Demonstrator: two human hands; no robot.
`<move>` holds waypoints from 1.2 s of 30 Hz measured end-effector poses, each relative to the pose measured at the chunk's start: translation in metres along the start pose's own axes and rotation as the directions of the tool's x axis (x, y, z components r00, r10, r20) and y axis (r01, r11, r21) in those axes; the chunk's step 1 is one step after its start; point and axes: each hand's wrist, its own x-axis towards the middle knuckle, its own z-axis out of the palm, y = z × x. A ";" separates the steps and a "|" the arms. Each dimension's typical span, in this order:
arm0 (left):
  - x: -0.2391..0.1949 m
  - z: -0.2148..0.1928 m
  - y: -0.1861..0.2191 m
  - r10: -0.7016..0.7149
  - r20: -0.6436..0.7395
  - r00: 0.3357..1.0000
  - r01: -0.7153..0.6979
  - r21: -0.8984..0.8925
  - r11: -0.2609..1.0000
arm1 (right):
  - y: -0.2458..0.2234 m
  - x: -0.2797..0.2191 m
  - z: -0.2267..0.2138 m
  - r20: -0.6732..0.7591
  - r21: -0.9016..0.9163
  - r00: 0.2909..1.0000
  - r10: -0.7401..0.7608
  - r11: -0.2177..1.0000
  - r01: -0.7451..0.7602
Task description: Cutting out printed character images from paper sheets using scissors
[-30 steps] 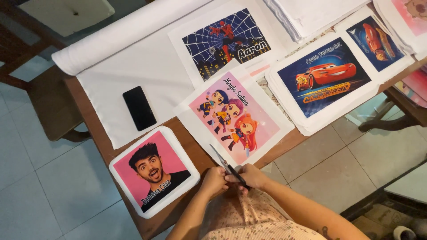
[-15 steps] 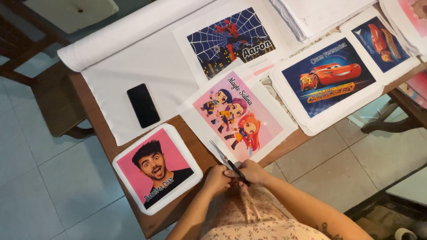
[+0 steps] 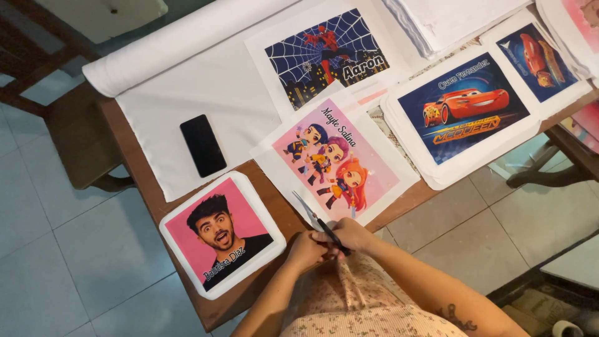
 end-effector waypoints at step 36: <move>0.002 -0.005 -0.005 0.052 0.129 0.990 -0.030 -0.170 0.985 | -0.008 0.060 0.001 -0.010 0.041 1.000 -0.005 0.999 0.006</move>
